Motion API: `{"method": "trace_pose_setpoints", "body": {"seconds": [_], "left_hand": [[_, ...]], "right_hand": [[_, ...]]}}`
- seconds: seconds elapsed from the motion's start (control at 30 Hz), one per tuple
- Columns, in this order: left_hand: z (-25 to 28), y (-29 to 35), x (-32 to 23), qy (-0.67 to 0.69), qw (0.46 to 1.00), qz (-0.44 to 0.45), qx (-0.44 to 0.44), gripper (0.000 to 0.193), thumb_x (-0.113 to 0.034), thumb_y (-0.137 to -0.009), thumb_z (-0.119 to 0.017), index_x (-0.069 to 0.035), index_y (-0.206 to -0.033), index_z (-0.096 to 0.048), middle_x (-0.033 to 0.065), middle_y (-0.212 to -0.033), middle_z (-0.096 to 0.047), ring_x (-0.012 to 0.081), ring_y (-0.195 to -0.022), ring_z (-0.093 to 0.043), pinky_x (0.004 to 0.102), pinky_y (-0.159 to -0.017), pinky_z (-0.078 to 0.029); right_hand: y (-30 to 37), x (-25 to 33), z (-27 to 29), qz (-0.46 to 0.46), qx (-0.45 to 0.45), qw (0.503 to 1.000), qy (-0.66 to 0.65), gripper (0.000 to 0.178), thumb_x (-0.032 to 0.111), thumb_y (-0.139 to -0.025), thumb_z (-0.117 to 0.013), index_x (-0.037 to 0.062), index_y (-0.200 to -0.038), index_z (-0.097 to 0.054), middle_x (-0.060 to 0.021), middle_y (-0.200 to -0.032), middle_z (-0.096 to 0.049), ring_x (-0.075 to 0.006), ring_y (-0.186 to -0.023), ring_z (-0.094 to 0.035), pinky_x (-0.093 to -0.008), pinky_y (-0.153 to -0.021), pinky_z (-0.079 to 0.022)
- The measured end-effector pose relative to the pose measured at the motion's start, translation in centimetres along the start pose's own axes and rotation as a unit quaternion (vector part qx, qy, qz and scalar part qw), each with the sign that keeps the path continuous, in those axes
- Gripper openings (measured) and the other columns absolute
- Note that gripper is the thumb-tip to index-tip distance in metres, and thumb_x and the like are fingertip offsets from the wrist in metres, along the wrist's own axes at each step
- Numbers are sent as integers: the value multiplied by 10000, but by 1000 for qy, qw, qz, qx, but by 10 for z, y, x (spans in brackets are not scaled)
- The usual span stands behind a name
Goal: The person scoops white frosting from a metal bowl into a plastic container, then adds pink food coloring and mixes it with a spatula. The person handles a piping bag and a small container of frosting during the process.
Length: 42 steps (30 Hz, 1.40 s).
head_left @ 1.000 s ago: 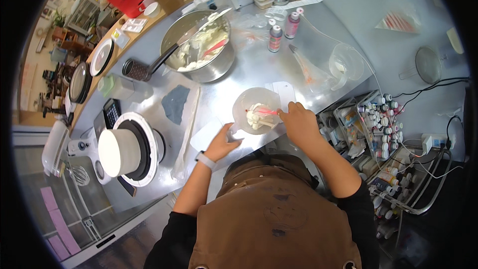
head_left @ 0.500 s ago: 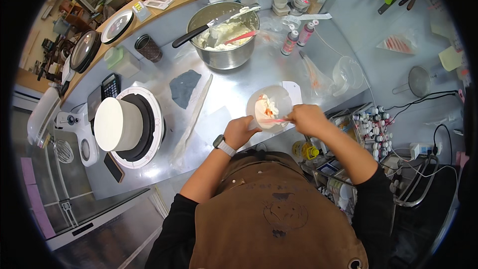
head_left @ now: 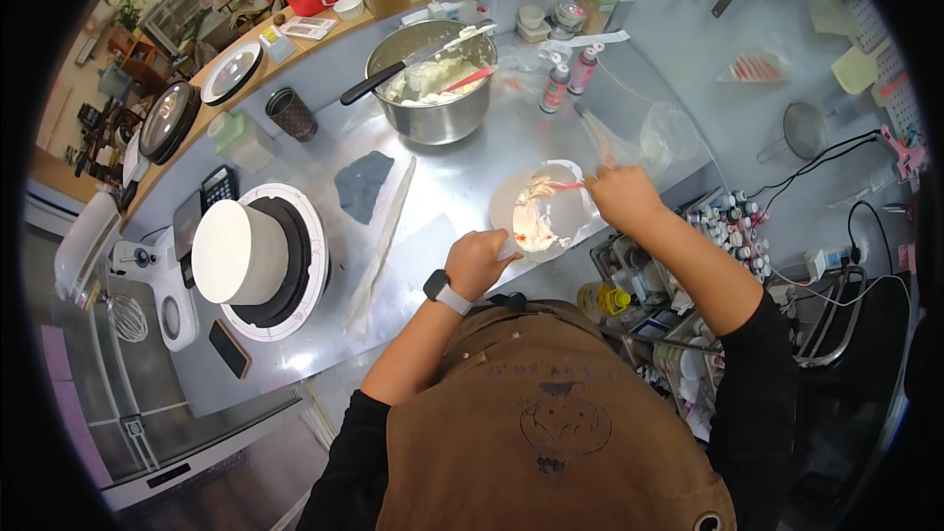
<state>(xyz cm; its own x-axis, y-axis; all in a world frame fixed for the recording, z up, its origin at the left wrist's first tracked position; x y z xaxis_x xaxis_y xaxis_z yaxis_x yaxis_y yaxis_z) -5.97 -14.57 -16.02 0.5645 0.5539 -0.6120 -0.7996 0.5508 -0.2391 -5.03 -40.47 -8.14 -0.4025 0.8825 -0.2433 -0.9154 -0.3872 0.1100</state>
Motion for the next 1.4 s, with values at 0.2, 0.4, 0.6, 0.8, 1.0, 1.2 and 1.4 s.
{"method": "trace_pose_setpoints", "body": {"seconds": [0.2, 0.4, 0.6, 0.8, 1.0, 1.2, 1.4], "left_hand": [[1, 8, -13, -4, 995, 20, -102, 299, -303, -795, -729, -41, -765, -587, 148, -710, -628, 343, -662, -607, 426, -592, -477], [12, 12, -17, 73, 990, 56, -110, 307, -315, -787, -751, -37, -859, -642, 147, -749, -647, 335, -683, -627, 399, -596, -494], [21, 19, -18, 87, 988, 66, -110, 306, -306, -773, -769, -39, -865, -650, 154, -741, -652, 336, -670, -633, 387, -588, -501], [31, 22, -11, 67, 984, 80, -144, 311, -287, -758, -785, -30, -870, -650, 155, -734, -652, 332, -660, -634, 385, -580, -497], [34, 22, -11, 85, 988, 42, -120, 302, -292, -766, -777, -35, -864, -651, 149, -719, -646, 330, -662, -632, 387, -588, -498], [36, 21, -3, 41, 996, 22, -71, 297, -290, -765, -773, -36, -830, -634, 144, -703, -636, 328, -673, -620, 402, -596, -487], [33, 16, -6, -11, 989, -43, -143, 204, -206, -756, -749, -51, -761, -615, 134, -694, -628, 325, -646, -585, 405, -585, -456]], "right_hand": [[7, 15, -14, -217, 320, 643, -661, 234, 221, -874, -638, 25, -976, -713, -146, -674, -665, -312, -674, -672, -410, -573, -497], [2, 43, 35, -73, -177, 967, -168, 151, 181, -810, -650, 173, -926, -745, -77, -763, -642, -284, -690, -626, -395, -627, -509], [2, 48, 57, -98, -71, 990, -77, 195, 133, -755, -632, 153, -923, -728, -88, -769, -623, -295, -742, -636, -422, -613, -501], [-7, 50, 49, 4, -71, 982, -173, 184, 81, -724, -610, 122, -861, -726, -113, -770, -646, -302, -736, -661, -412, -639, -525], [-9, 53, 48, 16, -192, 965, -181, 185, 115, -731, -630, 153, -888, -719, -92, -751, -626, -315, -686, -636, -425, -587, -500], [-11, 36, 49, 115, -254, 960, -10, 115, 80, -713, -600, 88, -774, -696, -95, -774, -644, -254, -748, -674, -414, -619, -524], [-12, 28, 21, -38, 61, 956, -284, 122, 133, -788, -632, 41, -790, -711, -153, -677, -656, -254, -672, -659, -381, -575, -504]]}}
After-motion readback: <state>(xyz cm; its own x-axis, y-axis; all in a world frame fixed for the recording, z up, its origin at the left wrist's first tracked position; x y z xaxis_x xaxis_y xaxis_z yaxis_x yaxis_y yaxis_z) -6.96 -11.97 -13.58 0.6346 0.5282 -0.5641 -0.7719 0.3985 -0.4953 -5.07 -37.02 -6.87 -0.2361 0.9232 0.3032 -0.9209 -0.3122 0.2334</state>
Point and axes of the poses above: each hand's wrist, its own y-axis away from the middle knuckle, its own z-axis out of the back of the hand, x = y × z, the point moved 1 cm from there along -y, towards the middle knuckle
